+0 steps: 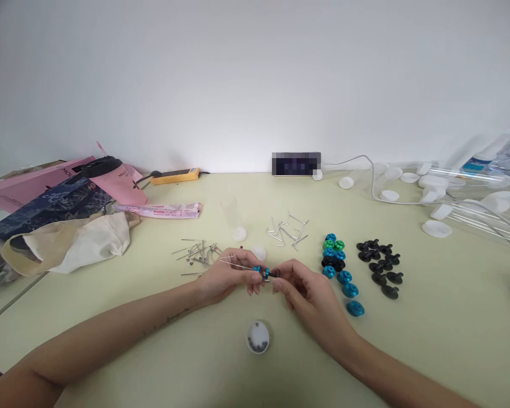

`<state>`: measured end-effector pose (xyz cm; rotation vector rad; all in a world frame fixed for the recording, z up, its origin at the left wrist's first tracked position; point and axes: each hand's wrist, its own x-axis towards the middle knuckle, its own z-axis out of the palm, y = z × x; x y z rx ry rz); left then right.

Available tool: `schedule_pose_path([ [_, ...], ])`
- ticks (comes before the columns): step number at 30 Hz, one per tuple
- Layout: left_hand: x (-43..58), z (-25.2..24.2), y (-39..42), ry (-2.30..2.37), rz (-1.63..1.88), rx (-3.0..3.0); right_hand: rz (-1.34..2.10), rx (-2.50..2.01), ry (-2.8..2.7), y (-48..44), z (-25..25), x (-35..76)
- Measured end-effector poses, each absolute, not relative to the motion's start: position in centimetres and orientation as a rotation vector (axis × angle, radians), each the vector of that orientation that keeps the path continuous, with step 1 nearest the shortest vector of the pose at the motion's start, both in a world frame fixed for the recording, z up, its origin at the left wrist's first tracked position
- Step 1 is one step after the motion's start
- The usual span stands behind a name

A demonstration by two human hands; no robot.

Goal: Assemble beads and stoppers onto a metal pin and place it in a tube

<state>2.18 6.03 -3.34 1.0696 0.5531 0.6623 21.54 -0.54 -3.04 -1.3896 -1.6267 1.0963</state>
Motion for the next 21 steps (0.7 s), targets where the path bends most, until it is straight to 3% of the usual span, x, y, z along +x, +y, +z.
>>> schedule_pose_path([
  [21,2.05,-3.65,6.16,0.574,0.702,1.044,1.053,-1.281,-1.504,-0.76,-3.02,21.84],
])
